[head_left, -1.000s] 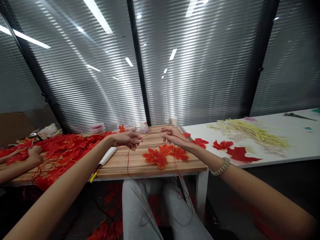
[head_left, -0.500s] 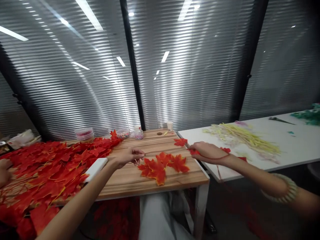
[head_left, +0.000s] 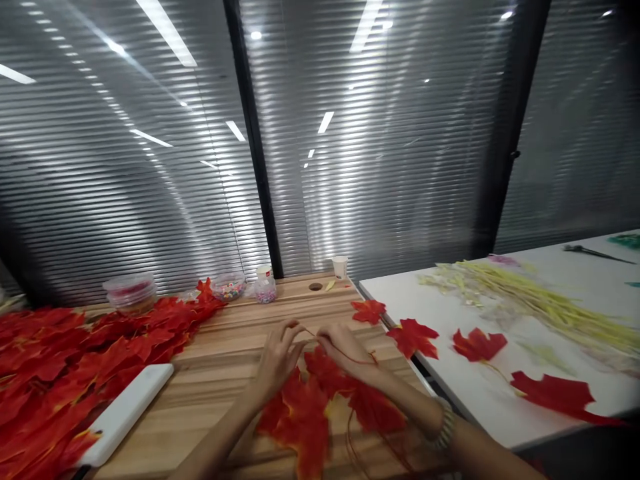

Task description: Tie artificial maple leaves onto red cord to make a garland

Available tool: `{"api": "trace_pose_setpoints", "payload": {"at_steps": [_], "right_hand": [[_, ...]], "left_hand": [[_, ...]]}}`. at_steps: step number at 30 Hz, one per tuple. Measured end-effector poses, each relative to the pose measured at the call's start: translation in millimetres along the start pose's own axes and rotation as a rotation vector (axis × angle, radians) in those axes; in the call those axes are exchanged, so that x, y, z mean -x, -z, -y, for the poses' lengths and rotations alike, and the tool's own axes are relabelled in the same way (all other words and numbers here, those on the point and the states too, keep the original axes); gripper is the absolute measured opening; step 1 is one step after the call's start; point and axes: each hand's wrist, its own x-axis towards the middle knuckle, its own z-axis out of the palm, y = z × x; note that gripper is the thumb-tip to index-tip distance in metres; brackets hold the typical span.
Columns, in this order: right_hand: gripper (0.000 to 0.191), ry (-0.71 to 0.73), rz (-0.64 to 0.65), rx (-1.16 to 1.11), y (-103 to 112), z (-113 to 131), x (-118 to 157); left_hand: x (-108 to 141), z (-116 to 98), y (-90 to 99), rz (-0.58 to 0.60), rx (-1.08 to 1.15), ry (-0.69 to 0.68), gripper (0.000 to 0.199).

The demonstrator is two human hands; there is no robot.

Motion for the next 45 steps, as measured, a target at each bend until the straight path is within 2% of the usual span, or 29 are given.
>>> {"api": "trace_pose_setpoints", "payload": {"at_steps": [1,2,3,4,7,9,11,14,17,22,26,29,32,34,37,39,42,45], "right_hand": [[0.028,-0.025,-0.007,-0.003,-4,-5,-8],[0.029,-0.046,-0.021,-0.004,-9,-9,-16],[0.03,-0.068,-0.047,-0.001,-14,-13,-23],[0.03,-0.09,-0.074,-0.001,-19,-16,-28],[0.028,-0.148,-0.136,0.0,-34,-27,-36],[0.025,-0.162,-0.15,-0.008,-40,-32,-34],[0.023,-0.156,-0.15,-0.037,-42,-35,-29],[0.023,-0.154,-0.145,-0.104,-38,-34,-24],[0.02,-0.136,-0.18,-0.184,-31,-28,-21],[0.019,-0.086,-0.324,-0.305,-19,-14,-15],[0.016,-0.015,-0.409,-0.291,-14,-10,-11],[0.015,0.02,-0.456,-0.27,-15,-12,-8],[0.016,0.023,-0.444,-0.243,-20,-17,-6],[0.016,0.021,-0.384,-0.211,-23,-19,-6],[0.017,0.003,-0.253,-0.187,-29,-20,-5],[0.018,-0.013,-0.191,-0.203,-31,-20,-5],[0.021,-0.051,-0.157,-0.252,-34,-22,-5],[0.023,-0.093,-0.145,-0.297,-36,-27,-5]], "left_hand": [[3,3,-1.2,-0.041,0.031,0.081,0.017],[6,5,-1.7,-0.026,0.075,0.163,0.017],[8,5,-1.6,0.041,0.129,0.233,0.018],[10,5,-1.0,0.158,0.192,0.283,0.022],[14,1,1.8,0.546,0.333,0.285,0.027],[16,1,2.5,0.675,0.333,0.266,0.036],[17,3,1.7,0.709,0.308,0.289,0.041],[17,9,-0.4,0.676,0.321,0.326,0.028],[16,17,-2.9,0.577,0.389,0.321,0.013],[7,45,-15.2,0.262,0.285,0.471,0.024],[-7,73,-26.6,0.082,0.318,0.642,0.029],[-11,88,-28.8,-0.017,0.353,0.709,0.032],[-6,98,-24.7,-0.032,0.428,0.747,0.04],[-2,101,-19.4,-0.038,0.548,0.798,0.043],[1,101,-10.8,-0.024,0.791,0.908,0.036],[-1,98,-7.1,0.034,0.845,0.931,0.03],[-5,92,-5.5,0.131,0.689,0.847,0.03],[-5,89,-5.4,0.163,0.372,0.685,0.031]]}}
